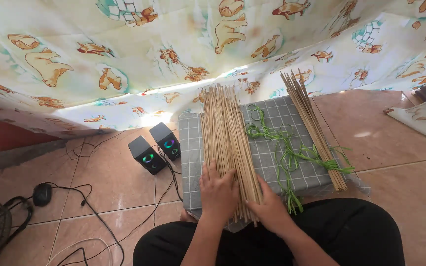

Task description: Bundling thin wooden sticks together using green plastic string.

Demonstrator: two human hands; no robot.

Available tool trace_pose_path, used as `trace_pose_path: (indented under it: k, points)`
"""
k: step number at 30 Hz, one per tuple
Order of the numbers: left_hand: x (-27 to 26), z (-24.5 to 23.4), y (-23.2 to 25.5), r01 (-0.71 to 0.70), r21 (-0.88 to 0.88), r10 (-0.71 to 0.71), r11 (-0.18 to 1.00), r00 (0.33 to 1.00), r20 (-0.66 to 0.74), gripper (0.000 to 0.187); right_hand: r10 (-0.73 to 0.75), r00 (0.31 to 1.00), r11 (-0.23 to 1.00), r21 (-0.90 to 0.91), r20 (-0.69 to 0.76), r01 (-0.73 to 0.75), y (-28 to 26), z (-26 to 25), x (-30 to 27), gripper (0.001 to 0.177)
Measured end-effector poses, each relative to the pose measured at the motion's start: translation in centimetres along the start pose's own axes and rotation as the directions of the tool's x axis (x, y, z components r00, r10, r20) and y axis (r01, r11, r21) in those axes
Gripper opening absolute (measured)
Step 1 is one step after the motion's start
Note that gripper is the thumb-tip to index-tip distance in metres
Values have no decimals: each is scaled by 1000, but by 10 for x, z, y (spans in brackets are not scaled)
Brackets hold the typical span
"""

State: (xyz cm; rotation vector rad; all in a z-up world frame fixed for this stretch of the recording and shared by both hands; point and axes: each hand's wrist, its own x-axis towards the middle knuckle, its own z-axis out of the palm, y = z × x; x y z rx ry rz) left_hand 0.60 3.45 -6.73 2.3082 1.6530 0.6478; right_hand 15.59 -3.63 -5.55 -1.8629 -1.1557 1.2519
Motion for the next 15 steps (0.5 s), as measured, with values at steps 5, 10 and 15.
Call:
trace_pose_path:
  k: [5, 10, 15]
  points:
    - [0, 2, 0, 29, 8, -29, 1000, 999, 30, 44, 91, 996, 952, 294, 11, -90, 7, 0, 3, 75]
    - [0, 1, 0, 24, 20, -24, 1000, 999, 26, 46, 97, 995, 991, 98, -5, -96, -5, 1, -1, 75]
    - [0, 0, 1, 27, 4, -27, 1000, 999, 33, 46, 88, 995, 979, -181, -39, -93, -2, 5, -2, 79]
